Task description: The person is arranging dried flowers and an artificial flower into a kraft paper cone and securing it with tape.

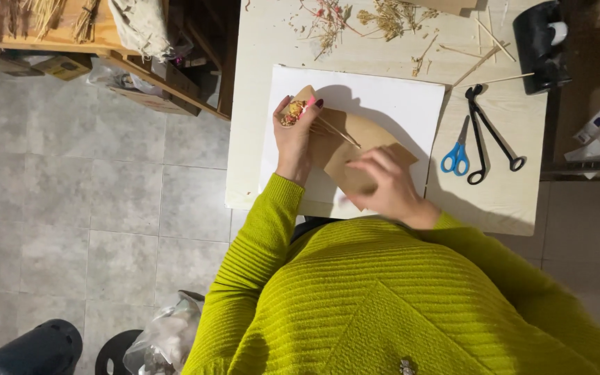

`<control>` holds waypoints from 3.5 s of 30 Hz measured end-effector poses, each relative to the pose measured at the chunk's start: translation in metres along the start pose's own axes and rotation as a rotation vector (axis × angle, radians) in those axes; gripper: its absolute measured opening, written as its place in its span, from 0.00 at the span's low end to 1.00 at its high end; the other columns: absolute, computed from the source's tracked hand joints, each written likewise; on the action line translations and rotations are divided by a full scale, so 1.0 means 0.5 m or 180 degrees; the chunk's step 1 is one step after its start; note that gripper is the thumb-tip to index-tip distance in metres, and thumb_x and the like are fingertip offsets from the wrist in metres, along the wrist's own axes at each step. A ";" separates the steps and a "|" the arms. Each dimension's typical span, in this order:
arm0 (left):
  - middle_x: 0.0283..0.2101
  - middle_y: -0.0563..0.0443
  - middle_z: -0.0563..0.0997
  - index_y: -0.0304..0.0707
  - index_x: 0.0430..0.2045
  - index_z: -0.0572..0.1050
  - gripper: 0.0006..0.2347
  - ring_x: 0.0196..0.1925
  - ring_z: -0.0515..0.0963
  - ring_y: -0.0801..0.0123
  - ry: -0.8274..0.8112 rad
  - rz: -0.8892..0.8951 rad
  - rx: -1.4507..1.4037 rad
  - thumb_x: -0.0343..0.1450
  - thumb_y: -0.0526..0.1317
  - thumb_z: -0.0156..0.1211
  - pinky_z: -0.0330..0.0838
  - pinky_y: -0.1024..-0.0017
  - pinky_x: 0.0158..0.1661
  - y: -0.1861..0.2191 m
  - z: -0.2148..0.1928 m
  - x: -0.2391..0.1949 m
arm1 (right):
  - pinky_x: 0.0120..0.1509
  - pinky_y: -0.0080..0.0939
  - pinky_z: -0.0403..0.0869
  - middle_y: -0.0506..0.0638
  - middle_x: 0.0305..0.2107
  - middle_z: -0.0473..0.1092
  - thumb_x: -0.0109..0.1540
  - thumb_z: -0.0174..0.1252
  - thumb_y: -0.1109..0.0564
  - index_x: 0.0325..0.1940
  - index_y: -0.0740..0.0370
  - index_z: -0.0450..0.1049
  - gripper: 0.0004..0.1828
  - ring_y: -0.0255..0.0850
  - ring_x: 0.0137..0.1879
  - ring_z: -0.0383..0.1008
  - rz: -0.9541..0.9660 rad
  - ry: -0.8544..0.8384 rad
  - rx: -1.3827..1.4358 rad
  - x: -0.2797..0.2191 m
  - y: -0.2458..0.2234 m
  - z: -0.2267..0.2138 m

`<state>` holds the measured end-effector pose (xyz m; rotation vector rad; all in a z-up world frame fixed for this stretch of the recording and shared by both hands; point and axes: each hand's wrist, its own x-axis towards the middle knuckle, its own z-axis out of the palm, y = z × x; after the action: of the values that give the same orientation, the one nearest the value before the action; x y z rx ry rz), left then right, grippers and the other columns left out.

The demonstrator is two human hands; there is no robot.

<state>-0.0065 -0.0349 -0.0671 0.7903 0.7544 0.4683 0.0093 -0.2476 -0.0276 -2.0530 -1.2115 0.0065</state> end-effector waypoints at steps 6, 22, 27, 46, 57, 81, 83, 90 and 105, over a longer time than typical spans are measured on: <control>0.54 0.34 0.74 0.31 0.62 0.57 0.37 0.50 0.80 0.58 0.0068 -0.0055 -0.0167 0.60 0.35 0.74 0.80 0.64 0.49 0.006 0.009 0.003 | 0.69 0.56 0.60 0.54 0.51 0.69 0.52 0.72 0.47 0.39 0.64 0.79 0.20 0.51 0.61 0.66 -0.0679 -0.0134 -0.0503 -0.057 0.029 -0.012; 0.58 0.34 0.77 0.26 0.61 0.62 0.30 0.56 0.79 0.60 0.0046 0.0707 0.0978 0.66 0.36 0.70 0.76 0.67 0.56 0.033 -0.104 0.093 | 0.81 0.61 0.56 0.49 0.51 0.76 0.57 0.67 0.60 0.29 0.57 0.75 0.05 0.45 0.68 0.70 -0.0594 -0.0305 -0.0149 -0.006 0.053 -0.082; 0.59 0.40 0.81 0.30 0.59 0.73 0.17 0.62 0.80 0.60 -0.1588 0.1923 0.2759 0.74 0.34 0.61 0.71 0.62 0.65 0.145 -0.049 0.077 | 0.81 0.59 0.56 0.48 0.48 0.78 0.56 0.65 0.58 0.27 0.56 0.75 0.05 0.44 0.68 0.71 -0.0573 -0.0732 -0.0188 0.010 0.049 -0.093; 0.51 0.47 0.81 0.36 0.34 0.84 0.11 0.57 0.79 0.55 -0.2236 0.2684 0.3797 0.60 0.26 0.70 0.75 0.63 0.57 0.155 -0.133 0.059 | 0.36 0.34 0.77 0.51 0.30 0.80 0.60 0.68 0.63 0.44 0.67 0.83 0.09 0.34 0.33 0.79 0.1227 -0.0833 0.1085 0.206 0.202 0.138; 0.55 0.47 0.80 0.37 0.37 0.83 0.14 0.59 0.76 0.54 -0.2425 0.2465 0.3765 0.59 0.28 0.73 0.72 0.62 0.59 0.175 -0.119 0.053 | 0.36 0.32 0.74 0.49 0.31 0.75 0.60 0.65 0.67 0.41 0.68 0.80 0.06 0.32 0.34 0.75 0.0267 -0.0362 0.1090 0.178 0.121 0.097; 0.60 0.43 0.74 0.33 0.59 0.71 0.31 0.62 0.77 0.59 -0.2930 0.1426 0.3162 0.59 0.33 0.78 0.73 0.68 0.64 0.197 -0.095 0.030 | 0.35 0.39 0.73 0.55 0.31 0.74 0.57 0.67 0.67 0.37 0.70 0.78 0.06 0.40 0.31 0.75 0.0106 -0.0529 0.0838 0.184 0.087 0.094; 0.60 0.44 0.74 0.34 0.57 0.73 0.30 0.62 0.77 0.58 -0.2930 0.1585 0.3261 0.60 0.34 0.78 0.73 0.67 0.64 0.189 -0.103 0.038 | 0.35 0.38 0.73 0.53 0.31 0.73 0.57 0.67 0.67 0.38 0.69 0.78 0.06 0.39 0.31 0.75 0.0101 -0.0524 0.0852 0.182 0.092 0.100; 0.60 0.44 0.75 0.35 0.54 0.76 0.26 0.64 0.74 0.55 -0.2930 0.1941 0.3466 0.60 0.34 0.79 0.70 0.64 0.65 0.186 -0.106 0.043 | 0.31 0.39 0.70 0.48 0.32 0.70 0.54 0.77 0.45 0.33 0.62 0.78 0.20 0.38 0.29 0.72 -0.0098 -0.0955 -0.0052 0.115 0.043 0.021; 0.62 0.45 0.74 0.37 0.56 0.75 0.27 0.64 0.76 0.58 -0.2910 0.1724 0.3338 0.61 0.34 0.78 0.73 0.66 0.64 0.194 -0.100 0.034 | 0.34 0.42 0.74 0.51 0.28 0.76 0.60 0.65 0.59 0.40 0.62 0.81 0.06 0.43 0.28 0.75 -0.0473 -0.0262 -0.0095 0.133 0.022 0.099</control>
<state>-0.0432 0.0593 -0.0229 2.0289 -0.1679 0.0999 0.0369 -0.1711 -0.0472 -2.0004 -1.4205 0.0025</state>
